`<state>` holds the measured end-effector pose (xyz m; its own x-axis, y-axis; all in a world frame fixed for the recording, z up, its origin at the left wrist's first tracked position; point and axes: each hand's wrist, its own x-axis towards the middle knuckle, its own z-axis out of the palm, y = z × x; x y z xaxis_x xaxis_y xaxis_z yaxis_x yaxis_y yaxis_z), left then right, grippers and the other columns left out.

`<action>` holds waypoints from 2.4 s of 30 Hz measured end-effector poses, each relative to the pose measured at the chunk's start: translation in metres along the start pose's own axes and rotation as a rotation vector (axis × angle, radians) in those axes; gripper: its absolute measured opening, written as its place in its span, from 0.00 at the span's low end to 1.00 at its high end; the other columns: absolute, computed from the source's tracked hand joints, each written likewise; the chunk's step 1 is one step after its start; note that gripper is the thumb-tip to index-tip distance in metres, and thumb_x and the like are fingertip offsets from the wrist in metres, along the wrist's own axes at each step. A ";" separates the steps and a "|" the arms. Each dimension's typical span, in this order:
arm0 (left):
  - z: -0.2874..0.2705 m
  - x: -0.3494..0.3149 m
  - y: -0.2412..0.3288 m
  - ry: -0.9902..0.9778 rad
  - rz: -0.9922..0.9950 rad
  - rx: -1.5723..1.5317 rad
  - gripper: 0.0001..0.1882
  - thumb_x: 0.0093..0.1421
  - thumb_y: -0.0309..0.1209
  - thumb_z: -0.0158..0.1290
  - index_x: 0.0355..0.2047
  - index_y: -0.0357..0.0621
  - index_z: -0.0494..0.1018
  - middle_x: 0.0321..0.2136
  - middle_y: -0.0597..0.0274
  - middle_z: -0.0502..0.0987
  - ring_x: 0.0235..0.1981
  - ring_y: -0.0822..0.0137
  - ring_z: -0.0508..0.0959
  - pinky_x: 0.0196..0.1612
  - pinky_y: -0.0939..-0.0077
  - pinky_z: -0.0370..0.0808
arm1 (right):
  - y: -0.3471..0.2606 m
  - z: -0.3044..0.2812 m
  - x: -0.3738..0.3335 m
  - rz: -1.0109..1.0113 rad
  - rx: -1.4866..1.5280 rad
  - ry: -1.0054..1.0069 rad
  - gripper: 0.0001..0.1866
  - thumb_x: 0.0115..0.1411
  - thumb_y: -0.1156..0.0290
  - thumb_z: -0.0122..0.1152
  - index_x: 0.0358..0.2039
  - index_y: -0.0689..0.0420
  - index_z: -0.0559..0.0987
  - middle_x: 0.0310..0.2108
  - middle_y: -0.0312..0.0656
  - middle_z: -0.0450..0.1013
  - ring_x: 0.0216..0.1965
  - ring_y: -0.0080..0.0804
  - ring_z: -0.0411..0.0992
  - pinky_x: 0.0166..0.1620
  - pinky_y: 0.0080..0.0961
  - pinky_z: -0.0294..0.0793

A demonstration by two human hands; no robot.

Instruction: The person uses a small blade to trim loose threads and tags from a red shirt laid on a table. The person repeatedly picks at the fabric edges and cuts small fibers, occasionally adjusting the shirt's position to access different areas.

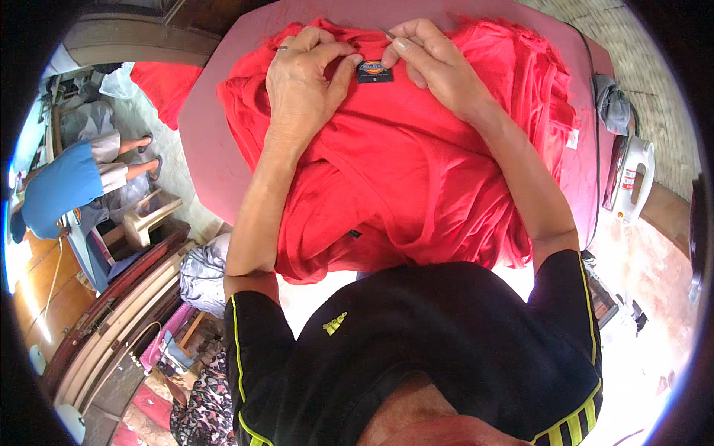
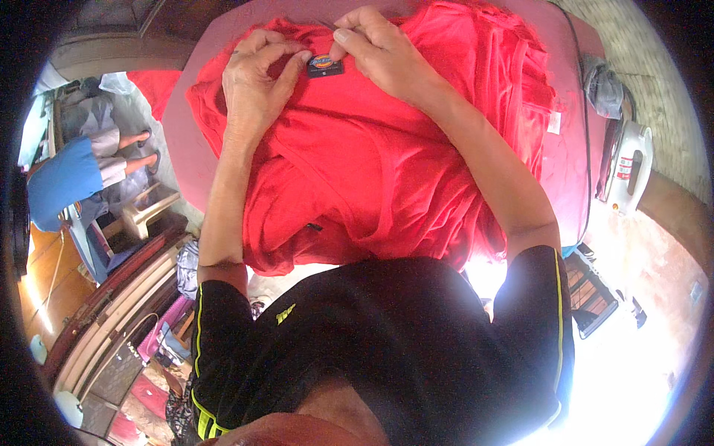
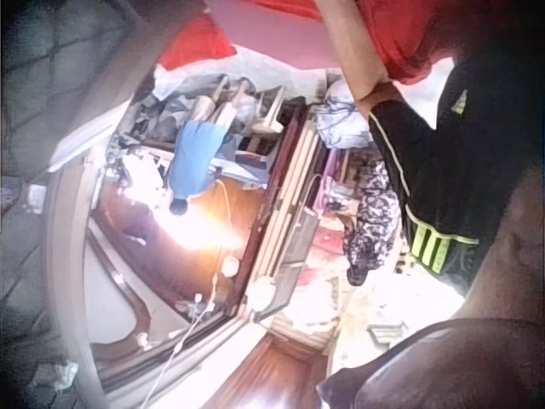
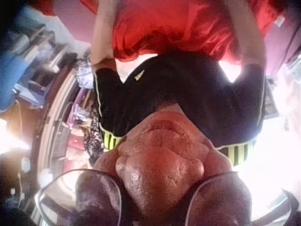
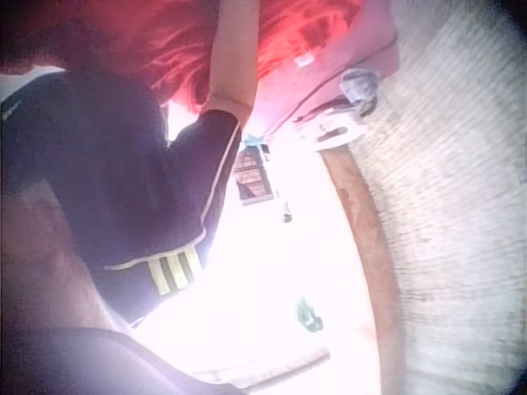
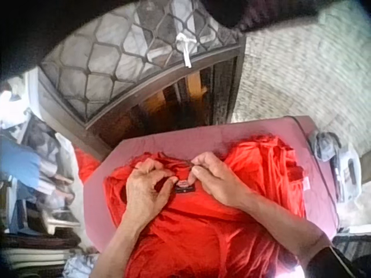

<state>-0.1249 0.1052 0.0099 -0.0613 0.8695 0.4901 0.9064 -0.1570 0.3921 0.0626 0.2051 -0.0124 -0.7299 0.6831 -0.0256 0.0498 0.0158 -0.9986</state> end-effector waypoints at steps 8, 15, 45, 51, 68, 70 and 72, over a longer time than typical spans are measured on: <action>-0.004 -0.003 -0.015 -0.023 -0.118 -0.262 0.05 0.59 0.27 0.57 0.31 0.40 0.73 0.27 0.56 0.73 0.29 0.57 0.75 0.34 0.66 0.71 | 0.000 0.008 -0.004 -0.234 -0.224 -0.050 0.09 0.66 0.70 0.55 0.44 0.60 0.71 0.36 0.43 0.76 0.34 0.30 0.73 0.38 0.26 0.73; -0.006 -0.005 -0.010 -0.038 -0.175 -0.279 0.02 0.60 0.23 0.55 0.33 0.37 0.73 0.28 0.57 0.74 0.31 0.62 0.75 0.38 0.71 0.71 | -0.015 0.023 0.000 -0.296 -0.679 -0.003 0.11 0.65 0.67 0.54 0.43 0.60 0.71 0.40 0.53 0.76 0.43 0.54 0.75 0.43 0.48 0.73; -0.007 0.010 -0.005 -0.172 -0.077 -0.156 0.12 0.53 0.26 0.62 0.39 0.43 0.79 0.30 0.58 0.77 0.30 0.63 0.77 0.33 0.71 0.75 | -0.009 -0.013 0.000 0.022 0.181 0.014 0.14 0.68 0.66 0.53 0.51 0.57 0.71 0.29 0.30 0.67 0.21 0.11 0.54 0.24 0.14 0.55; -0.059 0.016 -0.033 0.202 -0.498 -0.858 0.10 0.68 0.30 0.52 0.42 0.37 0.78 0.32 0.66 0.79 0.29 0.78 0.75 0.32 0.84 0.72 | -0.007 -0.012 -0.001 -0.058 -0.151 0.106 0.14 0.62 0.64 0.64 0.42 0.61 0.77 0.30 0.32 0.73 0.31 0.17 0.69 0.37 0.18 0.71; -0.069 -0.067 -0.054 0.229 -0.294 -0.242 0.08 0.53 0.18 0.60 0.35 0.39 0.80 0.37 0.59 0.81 0.37 0.67 0.80 0.43 0.76 0.75 | -0.007 0.032 0.016 -0.264 -0.381 -0.016 0.10 0.59 0.76 0.65 0.41 0.63 0.79 0.30 0.34 0.77 0.31 0.15 0.74 0.36 0.16 0.74; -0.071 -0.067 -0.051 0.243 -0.284 -0.215 0.08 0.52 0.19 0.61 0.35 0.38 0.80 0.36 0.59 0.81 0.36 0.68 0.79 0.42 0.77 0.75 | -0.012 0.034 0.017 -0.200 -0.377 -0.018 0.10 0.59 0.75 0.65 0.41 0.62 0.80 0.30 0.34 0.77 0.32 0.14 0.73 0.36 0.15 0.73; -0.073 -0.069 -0.047 0.251 -0.326 -0.221 0.08 0.52 0.19 0.61 0.34 0.38 0.80 0.35 0.59 0.80 0.34 0.69 0.79 0.40 0.78 0.75 | -0.018 0.038 0.012 -0.246 -0.428 -0.018 0.10 0.59 0.74 0.66 0.41 0.61 0.80 0.30 0.33 0.77 0.32 0.13 0.73 0.37 0.16 0.73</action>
<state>-0.1940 0.0183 0.0139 -0.4519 0.7543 0.4762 0.7138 -0.0144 0.7002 0.0266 0.1852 0.0036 -0.7667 0.6087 0.2039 0.1476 0.4763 -0.8668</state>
